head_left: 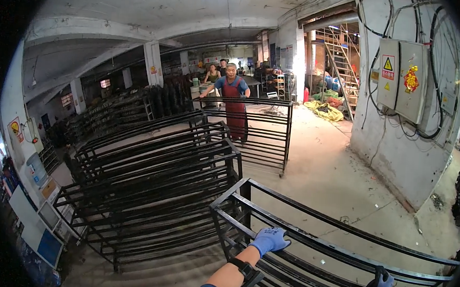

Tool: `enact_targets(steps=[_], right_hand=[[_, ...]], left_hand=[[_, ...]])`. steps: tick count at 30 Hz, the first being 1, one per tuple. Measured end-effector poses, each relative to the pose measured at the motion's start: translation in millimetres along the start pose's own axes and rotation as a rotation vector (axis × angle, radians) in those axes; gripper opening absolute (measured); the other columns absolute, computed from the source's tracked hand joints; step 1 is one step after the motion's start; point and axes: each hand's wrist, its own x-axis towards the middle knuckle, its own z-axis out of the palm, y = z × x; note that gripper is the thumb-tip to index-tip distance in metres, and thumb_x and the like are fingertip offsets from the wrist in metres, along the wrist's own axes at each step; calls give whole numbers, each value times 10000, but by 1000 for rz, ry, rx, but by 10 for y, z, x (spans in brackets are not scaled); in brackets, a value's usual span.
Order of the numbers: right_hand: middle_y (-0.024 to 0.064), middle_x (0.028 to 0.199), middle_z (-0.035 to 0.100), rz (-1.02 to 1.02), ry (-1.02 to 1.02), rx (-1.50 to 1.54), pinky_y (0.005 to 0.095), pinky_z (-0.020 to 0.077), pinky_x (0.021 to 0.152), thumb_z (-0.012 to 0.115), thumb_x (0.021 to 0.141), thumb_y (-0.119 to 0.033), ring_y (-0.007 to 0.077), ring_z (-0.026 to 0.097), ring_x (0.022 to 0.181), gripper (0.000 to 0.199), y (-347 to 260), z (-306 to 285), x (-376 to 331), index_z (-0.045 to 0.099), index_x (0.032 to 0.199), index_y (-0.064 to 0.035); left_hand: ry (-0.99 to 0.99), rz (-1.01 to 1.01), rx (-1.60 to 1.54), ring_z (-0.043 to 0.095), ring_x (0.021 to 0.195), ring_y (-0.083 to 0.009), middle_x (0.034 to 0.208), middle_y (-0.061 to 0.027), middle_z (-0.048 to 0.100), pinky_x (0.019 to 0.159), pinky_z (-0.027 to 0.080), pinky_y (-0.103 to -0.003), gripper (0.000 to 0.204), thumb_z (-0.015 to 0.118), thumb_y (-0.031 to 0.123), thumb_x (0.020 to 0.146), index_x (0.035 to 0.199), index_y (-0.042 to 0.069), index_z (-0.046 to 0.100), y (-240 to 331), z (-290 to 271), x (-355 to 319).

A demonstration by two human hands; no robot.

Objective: Trim excess material from shoe soles using a knife and organize shoes on racks.

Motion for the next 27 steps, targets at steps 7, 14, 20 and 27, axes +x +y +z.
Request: enact_targets(steps=[7, 14, 20, 27], right_hand=[[120, 770, 607, -9, -126, 47, 288, 433, 503, 620, 866, -209, 163, 541, 497, 253, -8, 5, 55, 632, 962, 25], [86, 608, 583, 41, -131, 142, 266, 349, 350, 603, 866, -179, 130, 471, 334, 231, 83, 26, 97, 649, 965, 24], [38, 452, 501, 39, -133, 134, 272, 336, 340, 611, 865, -207, 141, 458, 308, 224, 197, 63, 159, 663, 884, 10], [37, 444, 500, 50, -162, 143, 271, 350, 338, 610, 877, -232, 154, 474, 302, 238, 6, 72, 117, 662, 852, -1]], left_hand=[[4, 10, 5, 557, 1132, -303, 1250, -144, 572, 957, 437, -402, 554, 512, 470, 846, 1220, 64, 561, 1, -20, -10], [1, 1, -16, 556, 1134, -302, 1252, -146, 570, 959, 436, -397, 566, 521, 468, 842, 1229, 57, 552, 35, -55, -54], [16, 7, -22, 563, 1119, -311, 1233, -152, 580, 953, 440, -401, 554, 527, 463, 842, 1216, 55, 556, 2, -24, -43], [5, -6, -10, 562, 1108, -323, 1206, -159, 591, 942, 438, -418, 544, 503, 481, 844, 1253, 125, 541, -30, 21, 47]])
